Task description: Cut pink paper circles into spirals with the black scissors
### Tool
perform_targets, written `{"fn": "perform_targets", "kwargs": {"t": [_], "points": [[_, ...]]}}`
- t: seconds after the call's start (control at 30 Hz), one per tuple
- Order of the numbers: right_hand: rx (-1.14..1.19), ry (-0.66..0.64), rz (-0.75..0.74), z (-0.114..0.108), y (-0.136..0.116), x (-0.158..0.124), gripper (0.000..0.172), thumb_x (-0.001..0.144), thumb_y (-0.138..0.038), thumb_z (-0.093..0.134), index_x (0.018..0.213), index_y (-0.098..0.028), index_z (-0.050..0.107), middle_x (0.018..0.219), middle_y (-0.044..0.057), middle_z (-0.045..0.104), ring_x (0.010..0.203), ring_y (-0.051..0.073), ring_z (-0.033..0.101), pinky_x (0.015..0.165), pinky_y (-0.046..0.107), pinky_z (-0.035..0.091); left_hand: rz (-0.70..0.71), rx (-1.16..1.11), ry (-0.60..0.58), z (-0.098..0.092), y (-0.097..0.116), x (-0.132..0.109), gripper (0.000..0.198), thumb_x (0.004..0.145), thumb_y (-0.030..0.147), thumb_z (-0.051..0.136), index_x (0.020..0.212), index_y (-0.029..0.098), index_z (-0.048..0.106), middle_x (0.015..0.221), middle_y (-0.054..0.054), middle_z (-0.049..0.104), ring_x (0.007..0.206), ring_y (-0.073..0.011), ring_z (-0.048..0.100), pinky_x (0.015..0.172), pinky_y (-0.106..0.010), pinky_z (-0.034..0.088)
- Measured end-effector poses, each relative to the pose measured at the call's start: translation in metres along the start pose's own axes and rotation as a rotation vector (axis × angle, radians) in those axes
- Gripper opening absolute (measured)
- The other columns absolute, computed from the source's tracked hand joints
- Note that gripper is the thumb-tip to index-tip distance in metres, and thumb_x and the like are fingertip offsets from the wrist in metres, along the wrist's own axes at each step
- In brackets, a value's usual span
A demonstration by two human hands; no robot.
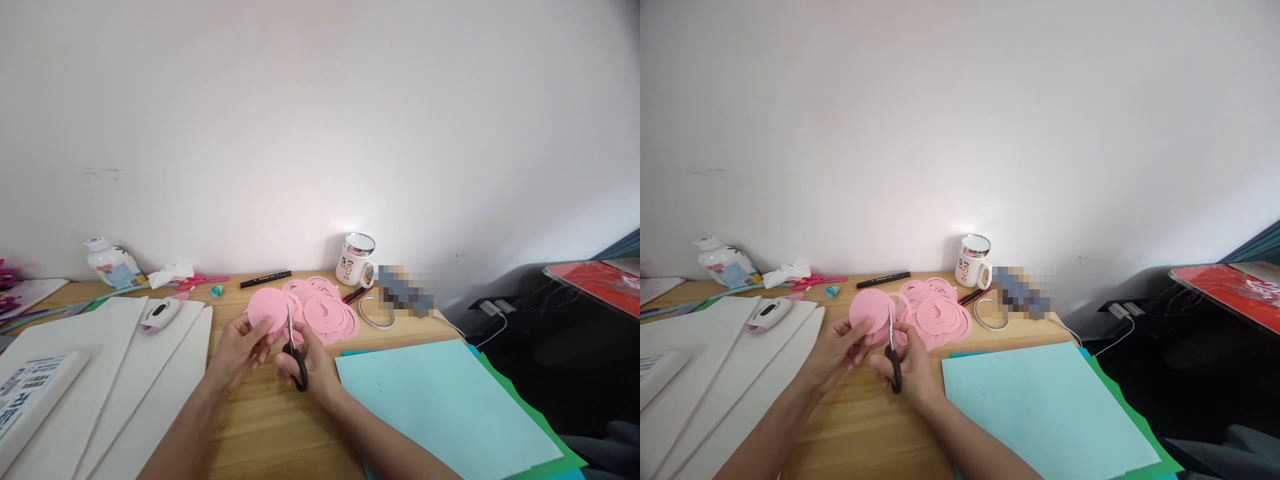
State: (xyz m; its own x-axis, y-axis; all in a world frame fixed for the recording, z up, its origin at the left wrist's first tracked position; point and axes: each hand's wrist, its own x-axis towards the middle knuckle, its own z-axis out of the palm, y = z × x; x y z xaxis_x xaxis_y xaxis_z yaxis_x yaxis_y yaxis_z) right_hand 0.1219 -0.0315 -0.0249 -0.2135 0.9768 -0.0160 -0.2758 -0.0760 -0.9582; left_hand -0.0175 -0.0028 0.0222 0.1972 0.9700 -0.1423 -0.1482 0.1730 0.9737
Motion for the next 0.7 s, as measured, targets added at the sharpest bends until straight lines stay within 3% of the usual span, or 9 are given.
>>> {"fn": "perform_targets", "kwargs": {"t": [0.17, 0.4, 0.7], "points": [[0.017, -0.045, 0.016, 0.000, 0.002, 0.000, 0.067, 0.061, -0.043, 0.081, 0.108, -0.021, 0.039, 0.048, -0.012, 0.052, 0.038, 0.009, 0.045, 0.041, 0.019, 0.033, 0.014, 0.083, 0.073, 0.001, -0.004, 0.001, 0.039, 0.059, 0.042, 0.076, 0.047, 0.015, 0.051, 0.041, 0.004, 0.047, 0.035, -0.0038, 0.031, 0.035, -0.019, 0.018], [0.045, -0.048, -0.058, -0.004, -0.006, 0.000, 0.071, 0.058, -0.037, 0.085, 0.111, -0.021, 0.040, 0.061, -0.009, 0.053, 0.052, 0.009, 0.043, 0.049, 0.020, 0.031, 0.001, 0.130, 0.031, -0.003, -0.004, 0.000, 0.036, 0.060, 0.038, 0.075, 0.048, 0.015, 0.050, 0.039, 0.007, 0.040, 0.039, -0.0039, 0.027, 0.041, -0.021, 0.017], [0.049, -0.044, -0.045, -0.002, -0.009, 0.000, 0.072, 0.056, -0.042, 0.085, 0.110, -0.022, 0.042, 0.061, -0.009, 0.049, 0.049, 0.008, 0.039, 0.046, 0.020, 0.028, 0.023, 0.131, 0.044, 0.001, 0.001, -0.002, 0.039, 0.058, 0.040, 0.074, 0.045, 0.017, 0.046, 0.037, 0.007, 0.038, 0.039, -0.0040, 0.026, 0.042, -0.022, 0.015]]}}
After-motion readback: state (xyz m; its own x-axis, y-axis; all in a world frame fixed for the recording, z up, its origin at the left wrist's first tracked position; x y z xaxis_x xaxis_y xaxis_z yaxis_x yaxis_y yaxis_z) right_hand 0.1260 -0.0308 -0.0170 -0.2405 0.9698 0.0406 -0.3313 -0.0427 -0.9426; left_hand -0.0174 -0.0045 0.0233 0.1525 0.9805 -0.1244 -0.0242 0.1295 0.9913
